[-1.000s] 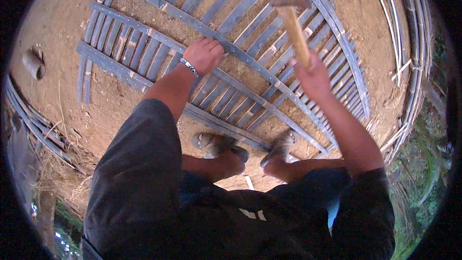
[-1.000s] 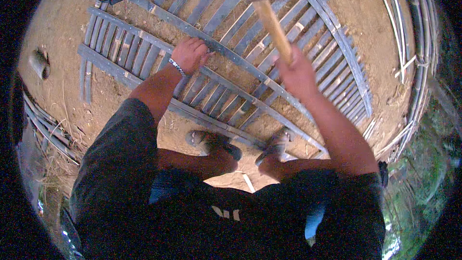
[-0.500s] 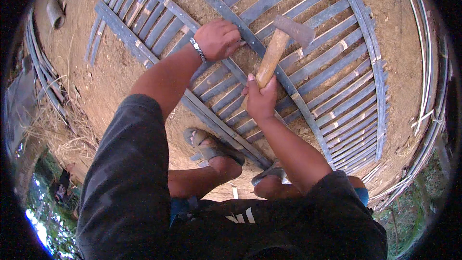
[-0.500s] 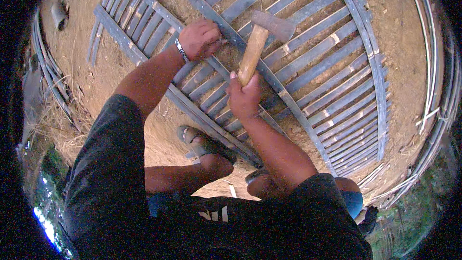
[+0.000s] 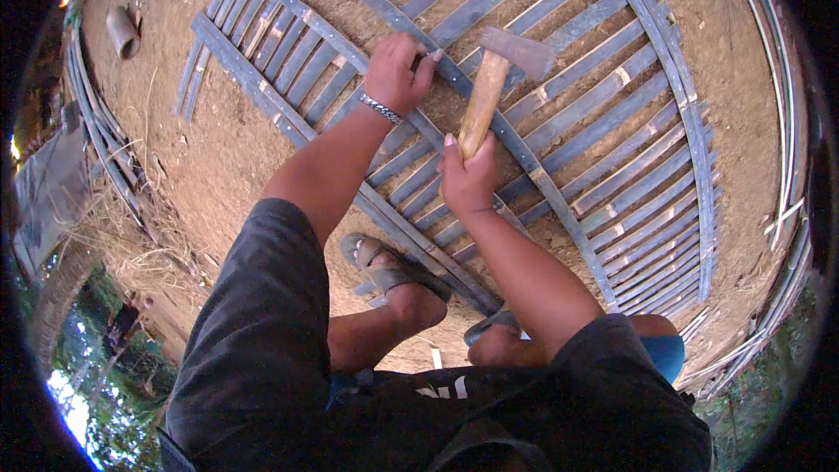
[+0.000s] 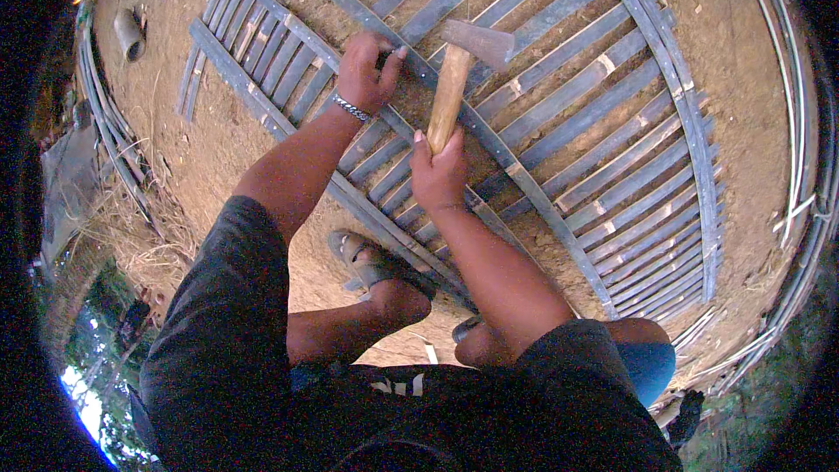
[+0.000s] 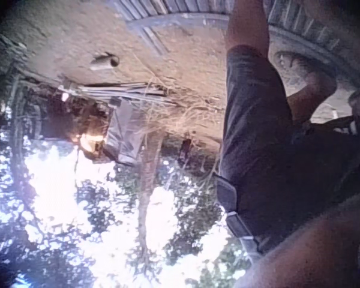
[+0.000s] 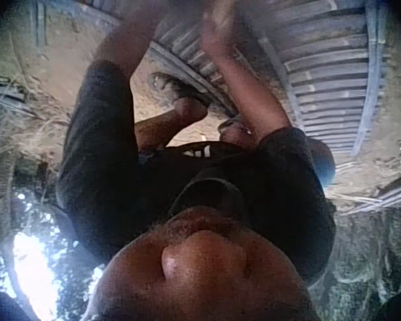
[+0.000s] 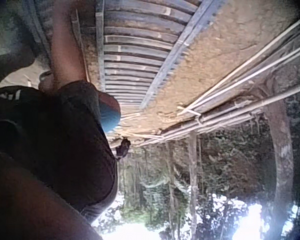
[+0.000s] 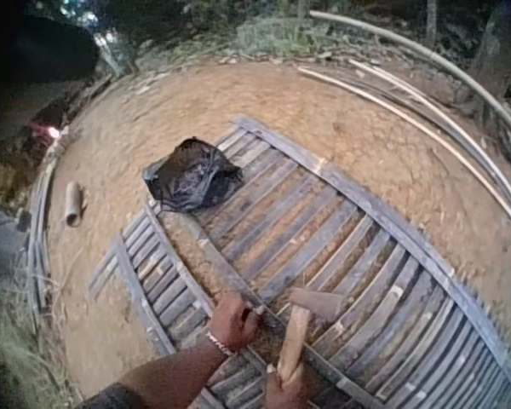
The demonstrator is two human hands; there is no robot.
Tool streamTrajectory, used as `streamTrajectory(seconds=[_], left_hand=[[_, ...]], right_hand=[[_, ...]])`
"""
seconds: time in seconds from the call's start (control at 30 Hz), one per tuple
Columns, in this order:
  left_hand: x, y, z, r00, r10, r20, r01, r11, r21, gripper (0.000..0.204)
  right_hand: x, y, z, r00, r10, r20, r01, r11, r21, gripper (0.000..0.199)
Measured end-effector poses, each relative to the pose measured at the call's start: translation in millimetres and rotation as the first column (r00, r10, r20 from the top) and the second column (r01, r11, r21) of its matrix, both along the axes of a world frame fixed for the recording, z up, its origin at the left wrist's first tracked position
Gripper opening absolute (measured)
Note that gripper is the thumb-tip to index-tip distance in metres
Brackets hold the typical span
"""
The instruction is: The person is assembling a metal frame structure on the ground. They repeatedly pick up nails from a black bag and hammer them into the intersections of the metal bars using a hammer. The person works methodically along the frame, securing the joints.
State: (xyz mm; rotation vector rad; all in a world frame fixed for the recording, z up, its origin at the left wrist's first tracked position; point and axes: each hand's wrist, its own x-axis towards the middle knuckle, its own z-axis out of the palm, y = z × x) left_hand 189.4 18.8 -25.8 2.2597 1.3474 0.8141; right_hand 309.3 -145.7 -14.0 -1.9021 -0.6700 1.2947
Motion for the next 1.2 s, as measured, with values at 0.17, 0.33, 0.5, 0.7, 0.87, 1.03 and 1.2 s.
streamTrajectory(seconds=[0.17, 0.33, 0.5, 0.7, 0.87, 1.03, 1.2], left_hand=[[-7, -1, -4, 0.994, -0.079, -0.069, 0.079, 0.997, -0.001, 0.025], [-2, -1, -2, 0.997, -0.032, -0.072, 0.035, 0.999, 0.036, 0.025], [-5, 2, -4, 0.996, -0.035, -0.084, 0.038, 0.999, 0.036, 0.025], [-7, 0, -2, 0.997, -0.037, -0.071, 0.037, 0.999, -0.010, 0.024], [-7, -1, -6, 1.000, -0.006, -0.002, 0.006, 0.998, 0.065, 0.024], [-5, -3, -5, 0.997, 0.034, -0.069, -0.031, 0.999, 0.042, 0.020], [-2, -5, -3, 0.992, 0.083, -0.094, -0.080, 0.996, 0.032, 0.020]], right_hand=[[8, 6, 13, 0.969, -0.071, -0.237, 0.054, 0.996, -0.076, 0.041], [24, 21, 31, 0.980, 0.058, -0.190, -0.078, 0.992, -0.099, 0.041], [48, 39, 33, 0.955, 0.270, 0.120, -0.276, 0.961, 0.032, 0.040], [83, 60, 19, 0.886, 0.425, 0.187, -0.437, 0.899, 0.030, 0.033], [58, 56, 39, 0.857, 0.438, 0.271, -0.443, 0.895, -0.047, 0.050], [31, 29, 41, 0.847, 0.429, 0.315, -0.403, 0.903, -0.145, 0.062], [23, 38, 42, 0.804, 0.490, 0.337, -0.422, 0.869, -0.257, 0.065]])
